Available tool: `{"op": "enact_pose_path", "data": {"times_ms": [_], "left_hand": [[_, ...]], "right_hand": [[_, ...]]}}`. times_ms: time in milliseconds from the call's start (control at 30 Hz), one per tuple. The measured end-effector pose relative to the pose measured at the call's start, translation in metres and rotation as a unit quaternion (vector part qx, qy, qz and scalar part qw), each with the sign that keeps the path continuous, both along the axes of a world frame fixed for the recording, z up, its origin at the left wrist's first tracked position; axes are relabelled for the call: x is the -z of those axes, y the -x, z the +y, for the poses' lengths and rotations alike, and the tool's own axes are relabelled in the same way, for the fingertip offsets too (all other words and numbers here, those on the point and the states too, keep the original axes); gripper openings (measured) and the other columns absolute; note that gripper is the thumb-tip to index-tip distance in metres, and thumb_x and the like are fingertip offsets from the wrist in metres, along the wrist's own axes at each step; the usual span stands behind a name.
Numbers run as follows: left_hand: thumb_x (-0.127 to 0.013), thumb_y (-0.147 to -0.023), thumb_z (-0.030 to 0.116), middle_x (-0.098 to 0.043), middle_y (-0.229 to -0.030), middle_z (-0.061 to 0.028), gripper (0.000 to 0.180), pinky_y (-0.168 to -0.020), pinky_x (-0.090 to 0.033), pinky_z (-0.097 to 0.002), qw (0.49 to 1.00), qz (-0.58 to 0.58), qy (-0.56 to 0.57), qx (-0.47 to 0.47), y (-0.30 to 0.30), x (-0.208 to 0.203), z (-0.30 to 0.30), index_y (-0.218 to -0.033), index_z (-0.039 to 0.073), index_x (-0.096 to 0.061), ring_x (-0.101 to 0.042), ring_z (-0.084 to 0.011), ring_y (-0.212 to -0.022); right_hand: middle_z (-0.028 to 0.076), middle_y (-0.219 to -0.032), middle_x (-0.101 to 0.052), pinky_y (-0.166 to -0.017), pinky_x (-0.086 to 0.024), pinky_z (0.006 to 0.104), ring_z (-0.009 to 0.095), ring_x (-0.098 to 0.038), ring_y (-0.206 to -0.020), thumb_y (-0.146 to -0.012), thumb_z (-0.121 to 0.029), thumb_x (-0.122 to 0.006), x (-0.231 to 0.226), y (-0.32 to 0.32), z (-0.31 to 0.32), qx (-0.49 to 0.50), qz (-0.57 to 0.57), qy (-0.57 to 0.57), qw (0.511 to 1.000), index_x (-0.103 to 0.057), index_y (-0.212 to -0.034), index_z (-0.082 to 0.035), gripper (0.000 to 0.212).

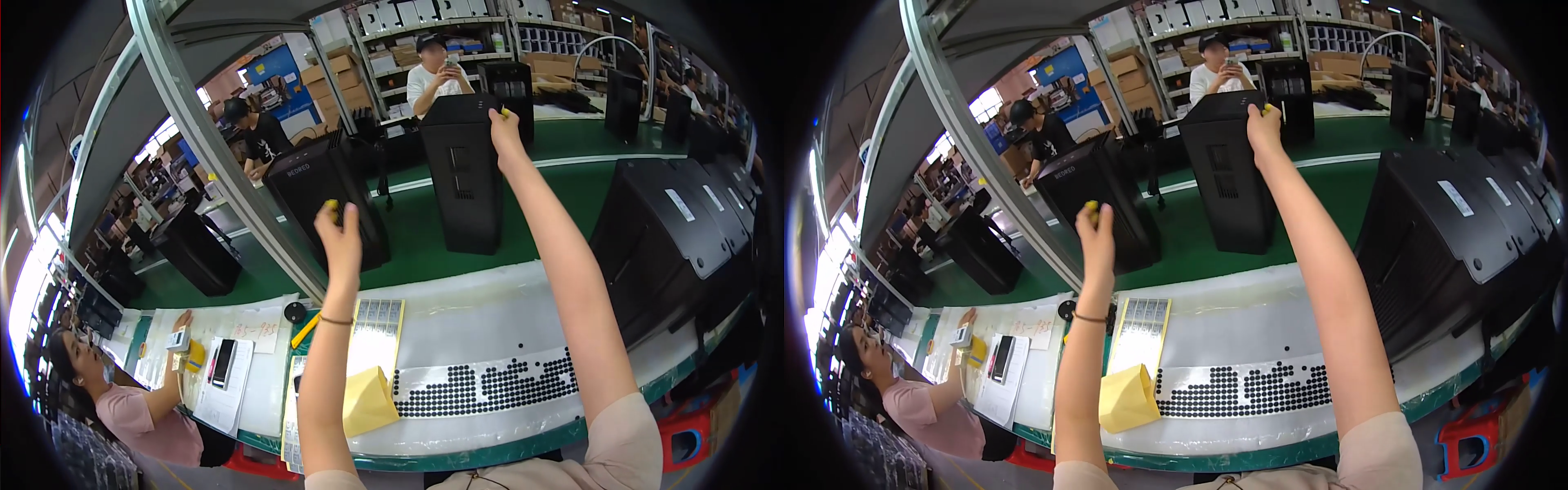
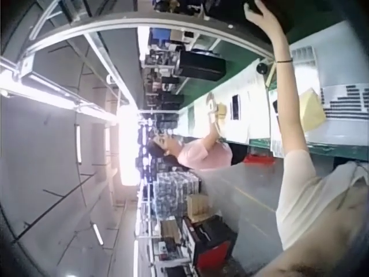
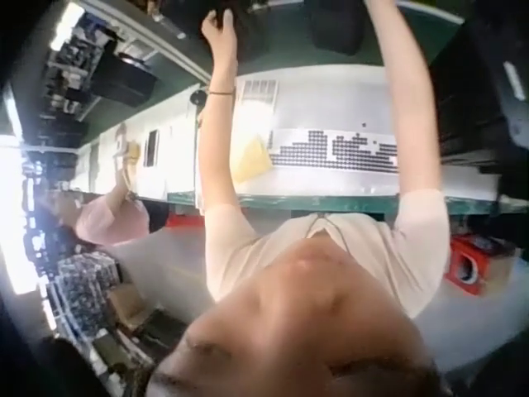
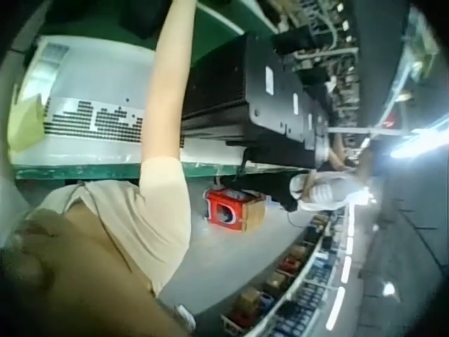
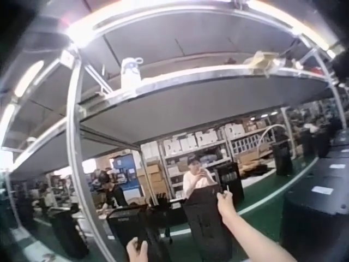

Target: Applying labels, cleaning, and preparing speaker units for packaging on an assembly line.

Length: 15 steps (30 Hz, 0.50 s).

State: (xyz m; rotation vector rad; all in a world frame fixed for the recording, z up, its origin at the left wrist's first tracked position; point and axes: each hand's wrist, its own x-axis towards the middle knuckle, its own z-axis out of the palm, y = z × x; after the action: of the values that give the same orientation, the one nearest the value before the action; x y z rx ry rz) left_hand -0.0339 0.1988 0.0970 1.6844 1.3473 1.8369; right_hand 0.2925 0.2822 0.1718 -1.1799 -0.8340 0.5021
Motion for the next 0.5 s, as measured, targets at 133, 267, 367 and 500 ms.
{"op": "enact_pose_path", "data": {"times_ms": [133, 267, 367, 500], "left_hand": [[-0.065, -0.081, 0.053, -0.034, -0.135, -0.0307, 0.088, -0.108, -0.027, -0.0466, 0.923, 0.089, -0.105, -0.360, 0.053, -0.029, 0.090, -0.129, -0.013, -0.034, -0.031, -0.0408, -0.129], [-0.062, -0.069, 0.073, -0.034, -0.138, -0.0301, 0.114, -0.109, -0.027, -0.0464, 0.937, -0.071, 0.103, -0.327, 0.093, -0.058, 0.130, -0.134, -0.013, -0.028, -0.029, -0.0403, -0.132], [-0.065, -0.071, 0.065, -0.032, -0.140, -0.0273, 0.104, -0.108, -0.027, -0.0465, 0.926, -0.112, 0.142, -0.330, 0.077, -0.070, 0.138, -0.135, -0.009, -0.029, -0.030, -0.0388, -0.132], [-0.068, -0.072, 0.055, -0.034, -0.137, -0.0250, 0.095, -0.107, -0.027, -0.0474, 0.931, -0.126, 0.098, -0.329, 0.063, -0.067, 0.131, -0.134, -0.007, -0.031, -0.031, -0.0395, -0.130]], "right_hand": [[0.017, -0.126, -0.046, -0.103, -0.032, 0.0337, 0.025, -0.045, -0.119, -0.096, -0.026, -0.052, 0.038, 0.040, -0.028, 0.071, 0.075, -0.240, 0.965, -0.040, -0.126, 0.003, 0.044], [0.011, -0.122, -0.047, -0.101, -0.034, 0.0300, 0.018, -0.049, -0.113, -0.098, -0.018, -0.047, 0.062, 0.066, -0.092, 0.006, 0.110, -0.226, 0.968, -0.041, -0.123, -0.002, 0.030], [0.011, -0.120, -0.048, -0.098, -0.038, 0.0299, 0.017, -0.053, -0.105, -0.099, -0.014, -0.044, 0.087, 0.057, -0.119, -0.014, 0.096, -0.237, 0.967, -0.039, -0.123, -0.003, 0.027], [0.012, -0.116, -0.051, -0.092, -0.045, 0.0322, 0.017, -0.056, -0.096, -0.099, -0.016, -0.043, 0.116, 0.056, -0.117, -0.030, 0.111, -0.203, 0.972, -0.039, -0.124, -0.005, 0.028]]}}
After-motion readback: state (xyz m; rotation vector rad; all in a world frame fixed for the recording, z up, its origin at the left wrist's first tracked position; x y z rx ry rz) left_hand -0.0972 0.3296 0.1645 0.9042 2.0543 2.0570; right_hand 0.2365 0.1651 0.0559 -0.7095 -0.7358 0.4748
